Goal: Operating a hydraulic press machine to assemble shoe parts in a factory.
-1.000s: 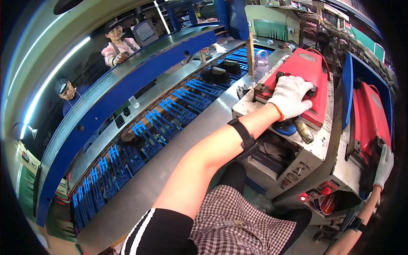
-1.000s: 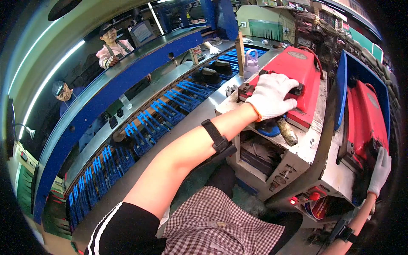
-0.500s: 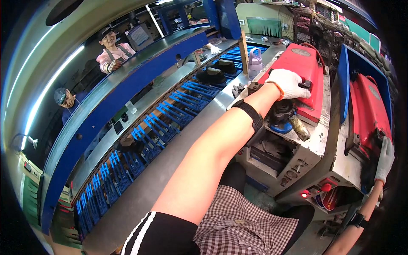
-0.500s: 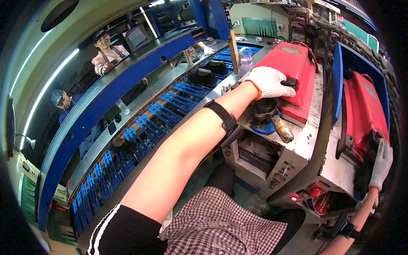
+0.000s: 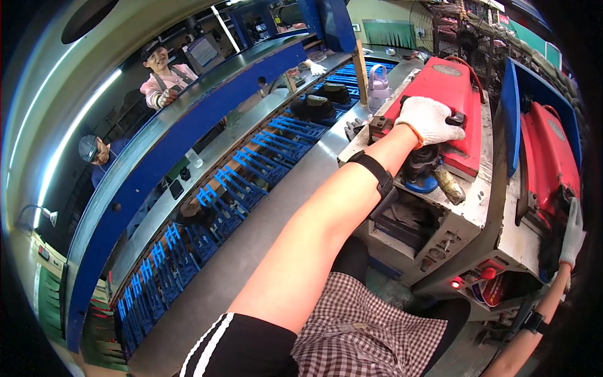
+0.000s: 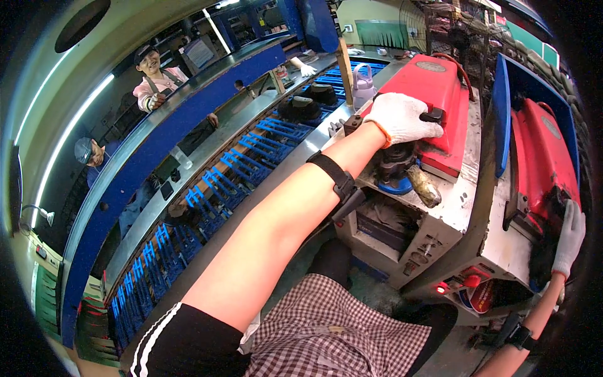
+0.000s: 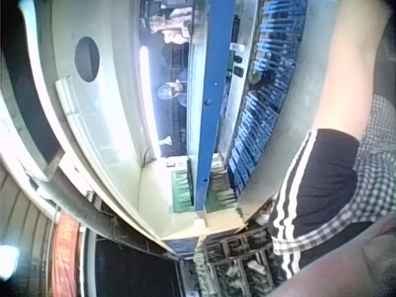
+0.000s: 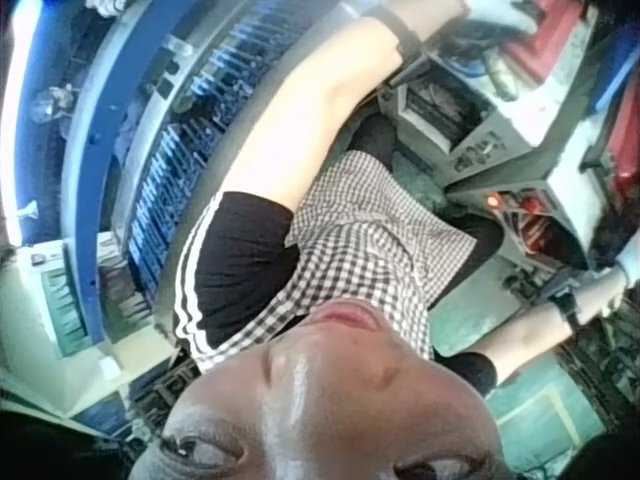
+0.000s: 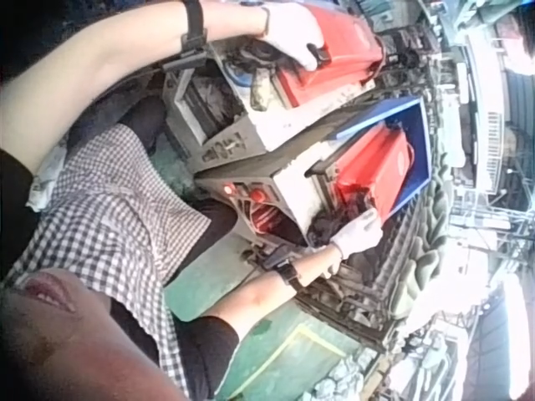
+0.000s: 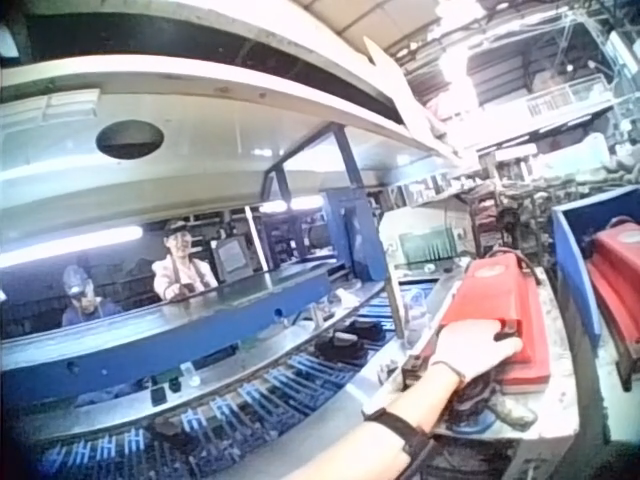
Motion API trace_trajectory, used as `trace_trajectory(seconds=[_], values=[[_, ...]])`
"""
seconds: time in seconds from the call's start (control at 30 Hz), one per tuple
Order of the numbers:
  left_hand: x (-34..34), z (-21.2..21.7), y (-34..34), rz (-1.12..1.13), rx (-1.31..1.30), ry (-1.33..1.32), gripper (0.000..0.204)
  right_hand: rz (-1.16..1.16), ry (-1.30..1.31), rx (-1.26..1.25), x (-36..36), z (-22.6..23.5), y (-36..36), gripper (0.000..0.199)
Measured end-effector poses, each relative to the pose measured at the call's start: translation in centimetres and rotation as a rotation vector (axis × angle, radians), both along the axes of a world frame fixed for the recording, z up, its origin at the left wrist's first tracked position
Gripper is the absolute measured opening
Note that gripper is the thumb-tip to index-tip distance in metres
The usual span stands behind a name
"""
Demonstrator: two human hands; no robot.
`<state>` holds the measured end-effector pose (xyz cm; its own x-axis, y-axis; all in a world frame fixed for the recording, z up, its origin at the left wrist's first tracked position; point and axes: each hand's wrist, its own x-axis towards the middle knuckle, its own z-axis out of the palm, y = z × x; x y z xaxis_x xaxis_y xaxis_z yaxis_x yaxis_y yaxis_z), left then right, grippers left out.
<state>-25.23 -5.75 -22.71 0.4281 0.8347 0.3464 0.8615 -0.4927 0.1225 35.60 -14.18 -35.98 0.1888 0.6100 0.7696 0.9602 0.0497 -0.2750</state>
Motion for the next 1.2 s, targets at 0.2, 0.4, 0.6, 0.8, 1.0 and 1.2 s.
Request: trace_trajectory(seconds=[0.2,0.4,0.6,0.8,1.0,1.2], values=[[0.0,-0.4,0.0,0.008,0.033,-0.008,0.065,-0.092,-0.135,-0.024,1.2,-0.7,0.7,0.041],[0.4,-0.5,-0.1,-0.001,0.030,-0.035,0.061,-0.114,-0.187,0.027,1.1,-0.7,0.5,0.038],[-0.1,-0.9,0.2,0.005,0.098,-0.045,0.062,0.051,0.113,-0.001,-2.1,1.8,-0.7,0.036],[0.2,-1.2,0.4,-0.018,0.107,-0.036,0.062,-0.014,-0.064,0.026,-0.8,1.7,-1.0,0.035],[0.2,-1.1,0.1,-0.005,0.104,-0.048,0.063,0.037,0.115,0.032,-0.9,1.6,-0.7,0.037],[0.2,-1.4,0.2,-0.012,0.134,-0.054,0.065,0.041,0.092,0.045,-0.8,1.3,-0.6,0.037]])
